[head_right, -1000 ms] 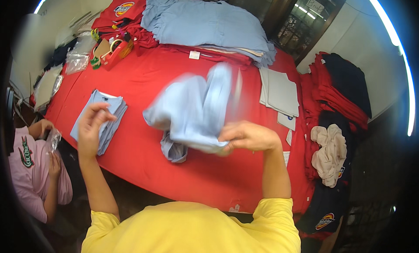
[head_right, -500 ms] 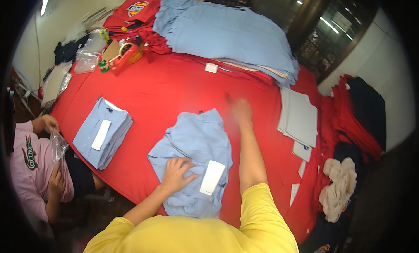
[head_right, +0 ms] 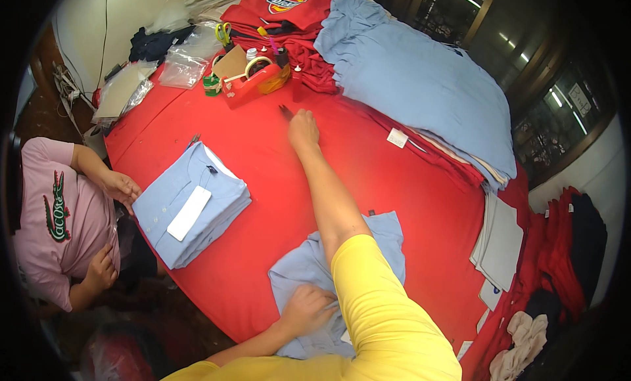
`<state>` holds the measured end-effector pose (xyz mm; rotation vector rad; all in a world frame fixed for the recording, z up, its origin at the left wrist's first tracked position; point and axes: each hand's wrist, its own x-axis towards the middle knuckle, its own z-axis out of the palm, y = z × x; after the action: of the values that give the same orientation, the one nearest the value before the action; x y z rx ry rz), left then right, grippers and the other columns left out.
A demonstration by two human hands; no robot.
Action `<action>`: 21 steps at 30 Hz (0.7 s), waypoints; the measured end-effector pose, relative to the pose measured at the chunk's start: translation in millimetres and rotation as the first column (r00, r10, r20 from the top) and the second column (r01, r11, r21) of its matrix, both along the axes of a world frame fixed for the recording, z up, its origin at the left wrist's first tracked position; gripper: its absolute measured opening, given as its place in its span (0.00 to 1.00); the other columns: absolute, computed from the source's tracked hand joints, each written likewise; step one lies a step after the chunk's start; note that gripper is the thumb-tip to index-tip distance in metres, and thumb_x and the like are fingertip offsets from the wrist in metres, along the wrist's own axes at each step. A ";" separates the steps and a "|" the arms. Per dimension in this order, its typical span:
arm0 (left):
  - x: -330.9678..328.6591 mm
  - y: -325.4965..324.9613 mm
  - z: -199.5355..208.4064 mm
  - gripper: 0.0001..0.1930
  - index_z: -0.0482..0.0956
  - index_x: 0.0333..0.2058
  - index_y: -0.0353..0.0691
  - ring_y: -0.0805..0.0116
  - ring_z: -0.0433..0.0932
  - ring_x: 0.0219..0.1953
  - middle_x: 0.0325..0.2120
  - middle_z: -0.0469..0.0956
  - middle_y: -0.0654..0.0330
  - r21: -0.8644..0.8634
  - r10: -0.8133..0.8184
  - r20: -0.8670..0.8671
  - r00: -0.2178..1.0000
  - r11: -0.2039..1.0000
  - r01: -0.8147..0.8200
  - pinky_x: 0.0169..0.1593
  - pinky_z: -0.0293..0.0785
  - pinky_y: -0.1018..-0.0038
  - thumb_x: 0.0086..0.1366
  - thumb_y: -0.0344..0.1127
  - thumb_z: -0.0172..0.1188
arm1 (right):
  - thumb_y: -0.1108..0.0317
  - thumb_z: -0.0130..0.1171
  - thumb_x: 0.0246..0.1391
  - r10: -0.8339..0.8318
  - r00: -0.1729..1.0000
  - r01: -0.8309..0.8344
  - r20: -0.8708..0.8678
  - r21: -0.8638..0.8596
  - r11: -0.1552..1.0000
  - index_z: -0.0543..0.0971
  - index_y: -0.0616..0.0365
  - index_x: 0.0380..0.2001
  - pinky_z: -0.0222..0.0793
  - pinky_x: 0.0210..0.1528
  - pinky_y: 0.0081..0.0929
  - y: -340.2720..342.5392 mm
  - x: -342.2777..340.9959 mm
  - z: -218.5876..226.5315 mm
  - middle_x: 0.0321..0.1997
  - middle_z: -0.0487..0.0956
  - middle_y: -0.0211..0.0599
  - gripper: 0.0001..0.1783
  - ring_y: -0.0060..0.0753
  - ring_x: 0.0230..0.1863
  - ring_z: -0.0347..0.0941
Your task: The person folds shirts by placing them face down on a cardboard template, folding the sides and bottom inward, and then stacking the folded shirts.
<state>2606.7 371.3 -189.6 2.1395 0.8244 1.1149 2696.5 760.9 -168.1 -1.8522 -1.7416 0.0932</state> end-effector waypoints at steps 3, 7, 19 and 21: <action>-0.7 1.4 -2.9 0.09 0.77 0.32 0.40 0.62 0.72 0.39 0.36 0.78 0.63 -0.018 -0.007 -0.031 0.999 1.000 0.006 0.43 0.68 0.68 0.54 0.34 0.65 | 0.66 0.60 0.53 0.029 1.000 -0.028 -0.002 0.072 0.997 0.71 0.69 0.41 0.71 0.48 0.46 20.9 -8.9 -1.3 0.45 0.73 0.59 0.18 0.59 0.47 0.73; -3.9 0.8 -0.7 0.08 0.77 0.32 0.40 0.62 0.72 0.38 0.35 0.78 0.63 -0.028 -0.016 -0.039 0.999 1.000 0.014 0.43 0.68 0.68 0.54 0.34 0.64 | 0.68 0.61 0.52 -0.011 0.996 0.017 -0.087 0.062 0.998 0.71 0.70 0.40 0.71 0.49 0.45 29.1 -27.4 -6.9 0.45 0.73 0.58 0.17 0.57 0.48 0.72; -3.1 9.0 0.3 0.09 0.76 0.34 0.36 0.52 0.71 0.35 0.31 0.76 0.54 0.007 0.016 -0.003 1.000 1.000 -0.016 0.41 0.64 0.62 0.55 0.32 0.61 | 0.69 0.59 0.49 -0.081 0.978 0.072 0.194 0.052 0.996 0.78 0.62 0.35 0.69 0.46 0.44 -109.2 67.3 24.8 0.39 0.75 0.49 0.11 0.51 0.44 0.71; 4.4 7.4 2.2 0.08 0.75 0.33 0.35 0.53 0.70 0.35 0.31 0.76 0.54 -0.015 0.004 -0.018 1.000 1.000 -0.004 0.41 0.64 0.62 0.58 0.33 0.60 | 0.68 0.60 0.51 -0.214 0.971 0.208 0.107 0.059 0.976 0.77 0.62 0.37 0.68 0.48 0.43 -187.5 148.3 42.6 0.41 0.75 0.49 0.11 0.50 0.47 0.70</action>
<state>2611.1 378.6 -187.4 2.1395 0.8432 1.0894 2844.8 573.4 -125.5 -2.0292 -1.5929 -0.1384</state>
